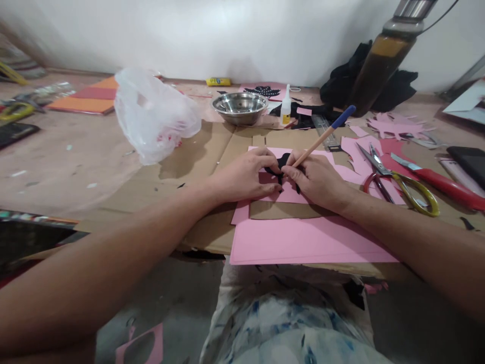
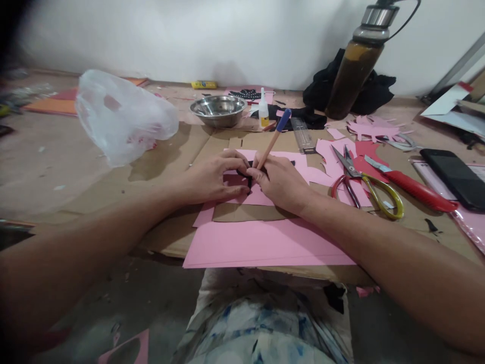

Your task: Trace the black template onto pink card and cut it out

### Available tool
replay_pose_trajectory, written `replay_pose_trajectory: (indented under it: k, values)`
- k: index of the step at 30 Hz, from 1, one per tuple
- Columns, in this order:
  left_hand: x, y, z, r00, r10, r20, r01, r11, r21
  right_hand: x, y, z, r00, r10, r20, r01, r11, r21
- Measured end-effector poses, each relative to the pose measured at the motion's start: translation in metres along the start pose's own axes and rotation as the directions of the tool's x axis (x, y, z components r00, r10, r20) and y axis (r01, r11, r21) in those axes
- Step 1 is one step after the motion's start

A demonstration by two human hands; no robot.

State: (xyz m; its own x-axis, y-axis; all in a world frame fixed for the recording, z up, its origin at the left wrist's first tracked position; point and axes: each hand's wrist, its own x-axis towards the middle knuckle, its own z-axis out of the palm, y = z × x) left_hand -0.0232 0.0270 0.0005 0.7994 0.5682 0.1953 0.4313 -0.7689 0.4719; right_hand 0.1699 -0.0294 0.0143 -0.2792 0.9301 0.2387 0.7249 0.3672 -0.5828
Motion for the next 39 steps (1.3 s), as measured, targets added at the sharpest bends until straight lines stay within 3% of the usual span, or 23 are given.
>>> replay_pose_trajectory:
  k: [17,22,39]
  values:
    - [0.0004,-0.0001,-0.0014,1.0,0.01,0.021,-0.01,1.0,0.0,0.0003,-0.0014,-0.0025,0.998,-0.015,0.059,0.014,1.0,0.011]
    - [0.0004,-0.0012,0.0006,1.0,0.004,-0.012,-0.004,1.0,-0.016,-0.0005,-0.0004,-0.0018,1.0,-0.008,0.019,0.008,1.0,0.013]
    - [0.0017,0.0066,-0.0046,0.999,-0.023,0.028,0.024,0.999,-0.034,-0.0039,-0.0022,-0.0043,0.994,-0.002,0.108,-0.004,0.999,0.05]
